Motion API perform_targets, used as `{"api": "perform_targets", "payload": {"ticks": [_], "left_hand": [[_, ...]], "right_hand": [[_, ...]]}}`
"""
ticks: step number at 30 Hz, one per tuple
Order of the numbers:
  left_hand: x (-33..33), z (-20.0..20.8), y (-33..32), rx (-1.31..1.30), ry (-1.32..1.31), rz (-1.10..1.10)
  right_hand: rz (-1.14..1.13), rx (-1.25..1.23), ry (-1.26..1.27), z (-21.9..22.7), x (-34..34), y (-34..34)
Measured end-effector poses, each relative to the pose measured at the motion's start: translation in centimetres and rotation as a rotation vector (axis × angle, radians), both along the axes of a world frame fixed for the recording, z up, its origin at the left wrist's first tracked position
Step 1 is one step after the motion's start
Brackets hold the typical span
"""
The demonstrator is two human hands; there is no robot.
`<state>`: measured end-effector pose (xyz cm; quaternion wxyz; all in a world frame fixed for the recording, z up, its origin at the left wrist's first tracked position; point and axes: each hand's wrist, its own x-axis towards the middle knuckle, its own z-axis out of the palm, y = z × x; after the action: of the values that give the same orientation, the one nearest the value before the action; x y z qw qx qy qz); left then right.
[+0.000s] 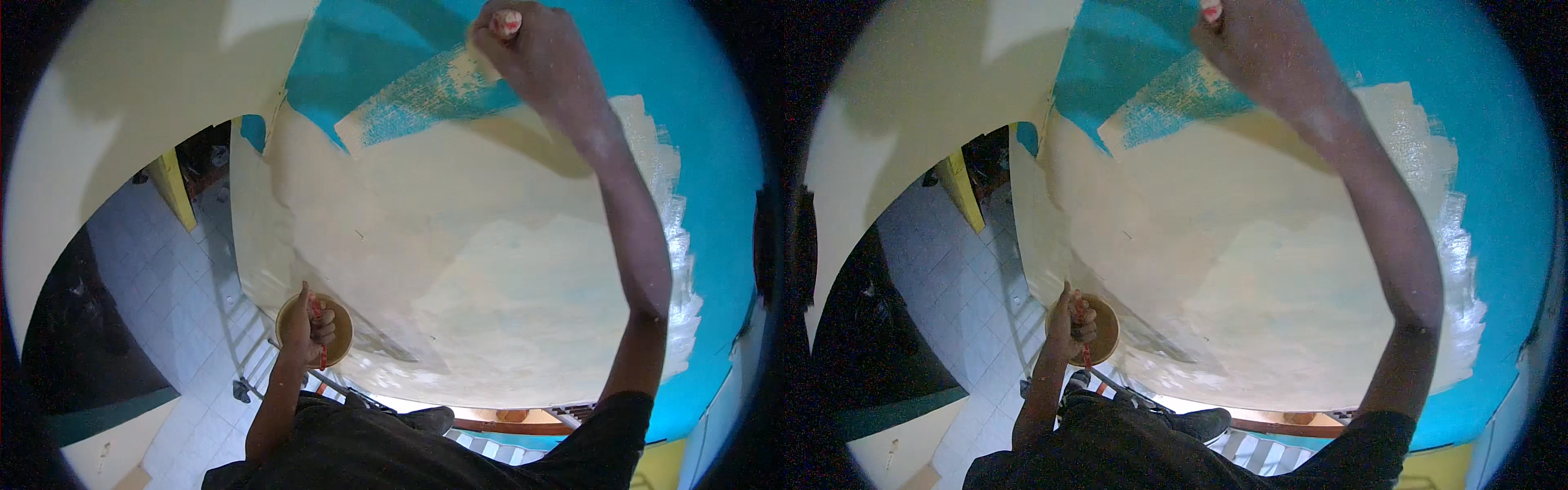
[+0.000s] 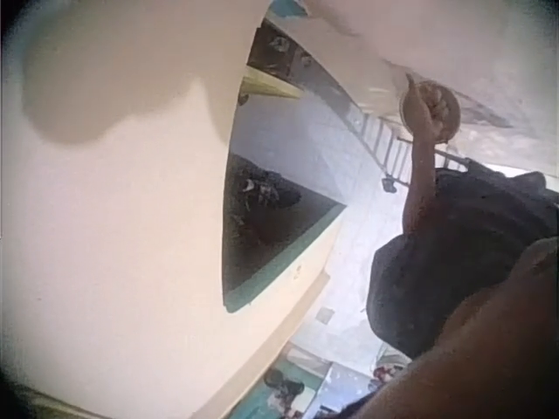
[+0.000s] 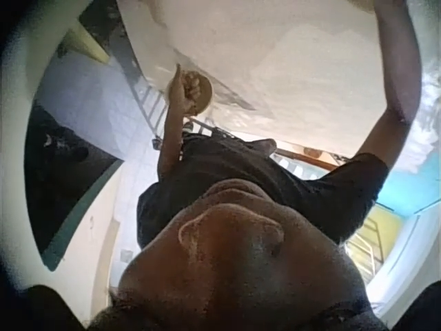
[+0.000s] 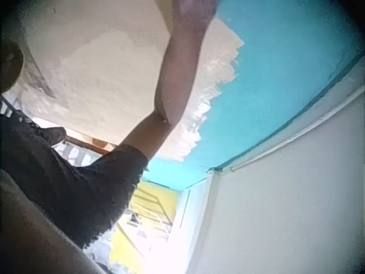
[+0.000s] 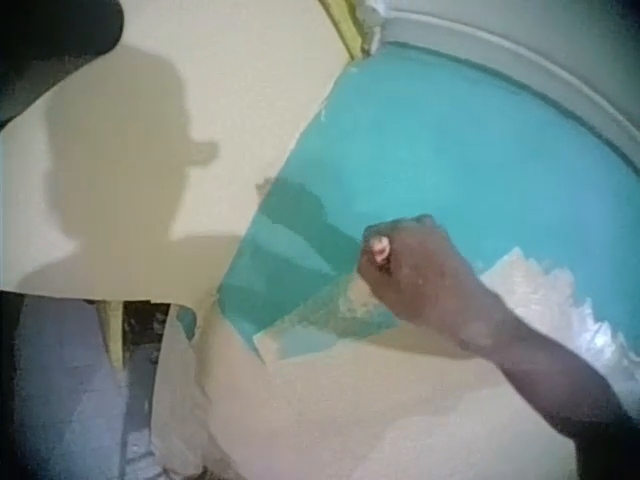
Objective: Painting a wall with a brush and a small bucket of paint.
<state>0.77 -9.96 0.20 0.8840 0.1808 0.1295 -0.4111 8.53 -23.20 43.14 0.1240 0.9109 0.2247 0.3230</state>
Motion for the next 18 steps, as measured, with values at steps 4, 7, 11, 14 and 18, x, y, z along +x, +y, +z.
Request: {"api": "perform_targets", "payload": {"ticks": [4,7,11,14,18], "left_hand": [[-0.3,0.3,-0.5,-0.022,-0.005,-0.025],[-0.9,0.1,-0.4,-0.022,-0.010,-0.035],[-0.7,0.1,-0.7,-0.047,-0.139,-0.158],[-0.7,0.2,-1.1,0.037,-0.095,-0.102],[-0.1,0.3,-0.5,0.026,-0.119,-0.196]], "right_hand": [[0.240,0.168,0.168,-7.8,3.0,0.4],[0.299,0.261,0.181,-15.7,6.3,0.6],[0.312,0.391,0.266,-22.2,10.3,-1.8],[0.286,0.426,0.290,-23.1,11.1,-3.5],[0.230,0.191,0.055,-20.0,9.7,-4.0]]}}
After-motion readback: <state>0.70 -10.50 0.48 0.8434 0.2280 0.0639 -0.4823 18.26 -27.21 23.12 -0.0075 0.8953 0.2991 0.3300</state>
